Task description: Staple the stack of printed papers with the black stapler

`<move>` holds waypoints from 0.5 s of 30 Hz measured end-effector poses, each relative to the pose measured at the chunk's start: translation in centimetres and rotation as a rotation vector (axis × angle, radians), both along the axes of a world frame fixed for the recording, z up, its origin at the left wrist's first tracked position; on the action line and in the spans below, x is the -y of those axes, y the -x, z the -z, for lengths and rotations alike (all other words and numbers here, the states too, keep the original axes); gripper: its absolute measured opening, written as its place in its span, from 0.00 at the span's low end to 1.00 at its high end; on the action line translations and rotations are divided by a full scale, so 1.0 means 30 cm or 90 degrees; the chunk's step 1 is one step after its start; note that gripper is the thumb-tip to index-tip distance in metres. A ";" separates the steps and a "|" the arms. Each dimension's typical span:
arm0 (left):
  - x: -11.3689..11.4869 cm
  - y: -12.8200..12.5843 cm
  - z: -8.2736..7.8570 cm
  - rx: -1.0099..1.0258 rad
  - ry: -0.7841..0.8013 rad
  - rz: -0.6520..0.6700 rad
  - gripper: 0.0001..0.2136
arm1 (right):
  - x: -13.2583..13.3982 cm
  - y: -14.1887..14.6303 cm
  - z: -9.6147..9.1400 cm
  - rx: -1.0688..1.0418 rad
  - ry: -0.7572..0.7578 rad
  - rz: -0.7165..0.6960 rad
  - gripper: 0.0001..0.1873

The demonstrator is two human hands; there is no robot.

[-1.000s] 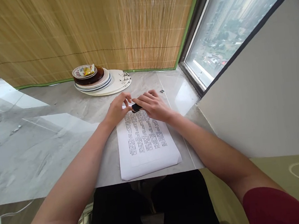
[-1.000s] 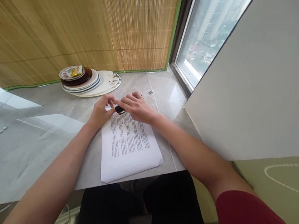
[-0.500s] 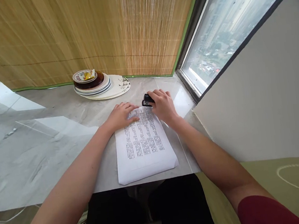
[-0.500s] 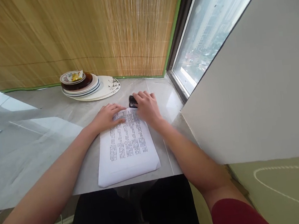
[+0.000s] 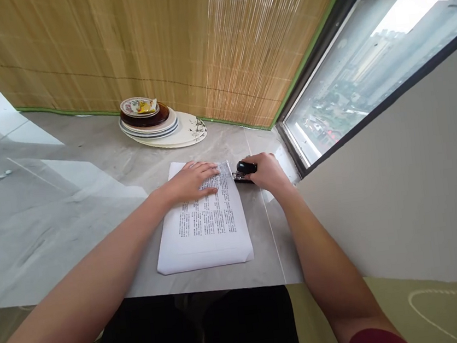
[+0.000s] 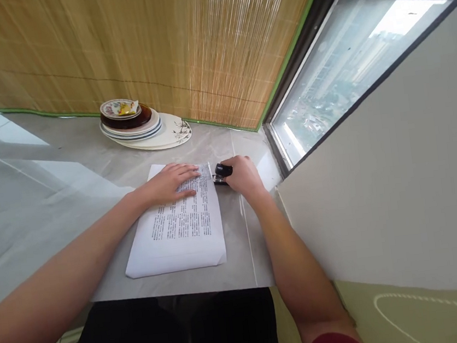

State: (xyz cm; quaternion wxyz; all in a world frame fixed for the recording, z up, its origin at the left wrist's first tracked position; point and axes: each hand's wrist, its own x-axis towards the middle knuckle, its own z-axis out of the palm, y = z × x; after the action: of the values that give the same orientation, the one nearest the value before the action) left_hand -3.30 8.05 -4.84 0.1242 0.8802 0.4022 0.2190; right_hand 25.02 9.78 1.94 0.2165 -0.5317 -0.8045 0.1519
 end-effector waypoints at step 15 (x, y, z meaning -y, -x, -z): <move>0.032 -0.010 -0.046 -0.088 0.079 0.163 0.21 | 0.017 0.027 -0.017 -0.051 0.086 -0.124 0.13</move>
State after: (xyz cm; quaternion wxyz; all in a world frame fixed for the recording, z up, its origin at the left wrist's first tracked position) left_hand -3.00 7.10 -3.46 0.1773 0.9279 0.3070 0.1154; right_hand 24.20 9.28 2.44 0.1967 -0.4582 -0.8308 0.2472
